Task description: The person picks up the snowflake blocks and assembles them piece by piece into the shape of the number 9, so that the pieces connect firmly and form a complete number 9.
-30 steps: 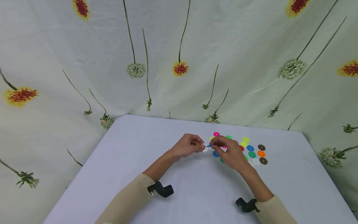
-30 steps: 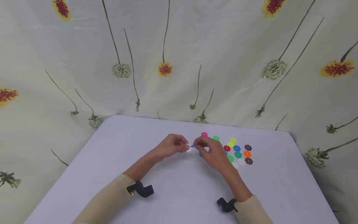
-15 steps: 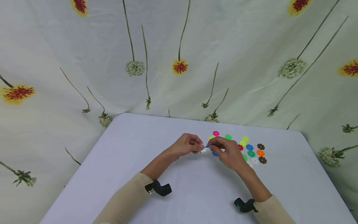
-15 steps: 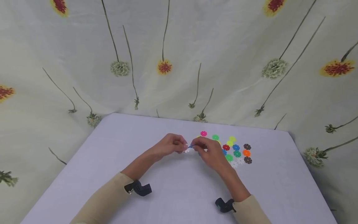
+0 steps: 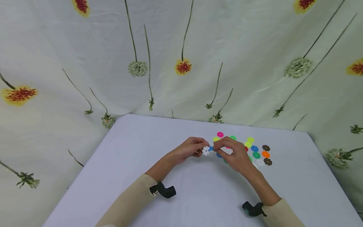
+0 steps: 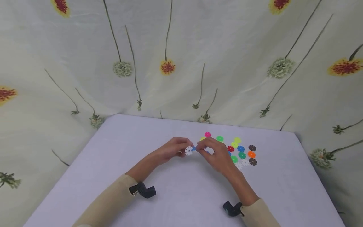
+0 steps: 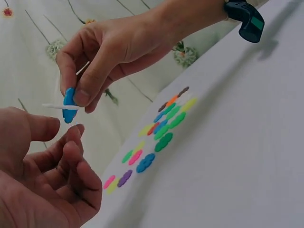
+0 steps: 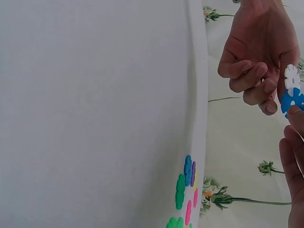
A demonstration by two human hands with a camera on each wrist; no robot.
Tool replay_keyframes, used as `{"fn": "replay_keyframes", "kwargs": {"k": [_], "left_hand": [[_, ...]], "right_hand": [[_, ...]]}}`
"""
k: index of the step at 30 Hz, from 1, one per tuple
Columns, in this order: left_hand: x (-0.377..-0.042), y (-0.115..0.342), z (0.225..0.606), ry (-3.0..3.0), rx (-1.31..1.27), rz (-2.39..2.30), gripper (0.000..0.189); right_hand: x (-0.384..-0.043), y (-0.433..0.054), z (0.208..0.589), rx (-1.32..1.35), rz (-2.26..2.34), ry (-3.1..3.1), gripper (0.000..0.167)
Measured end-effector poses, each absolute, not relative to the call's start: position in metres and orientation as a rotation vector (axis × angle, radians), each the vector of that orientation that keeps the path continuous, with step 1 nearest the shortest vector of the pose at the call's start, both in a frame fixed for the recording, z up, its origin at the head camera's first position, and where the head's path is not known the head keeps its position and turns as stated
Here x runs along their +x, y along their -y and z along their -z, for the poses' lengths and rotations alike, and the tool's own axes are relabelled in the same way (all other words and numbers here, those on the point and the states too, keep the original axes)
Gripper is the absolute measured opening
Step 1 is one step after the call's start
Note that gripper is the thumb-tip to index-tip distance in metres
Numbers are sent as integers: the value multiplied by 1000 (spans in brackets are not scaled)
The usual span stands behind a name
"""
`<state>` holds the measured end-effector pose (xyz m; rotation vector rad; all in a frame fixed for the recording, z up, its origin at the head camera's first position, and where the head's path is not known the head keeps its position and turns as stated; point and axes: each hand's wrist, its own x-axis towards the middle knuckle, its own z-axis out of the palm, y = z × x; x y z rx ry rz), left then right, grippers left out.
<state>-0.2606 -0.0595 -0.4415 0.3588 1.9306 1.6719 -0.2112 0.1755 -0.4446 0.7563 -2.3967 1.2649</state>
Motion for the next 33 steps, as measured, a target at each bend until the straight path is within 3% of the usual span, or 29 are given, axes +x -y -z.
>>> {"fn": "replay_keyframes", "kwargs": {"k": [15,33], "left_hand": [[-264,57,450,-1723,228,-1738,20],[-263,69,455,-1837,247,-1764,18]], "right_hand": [[-212,-177,447,772,-1288,2385,25],[-219,-224,471,476,-871,2981,24]]}}
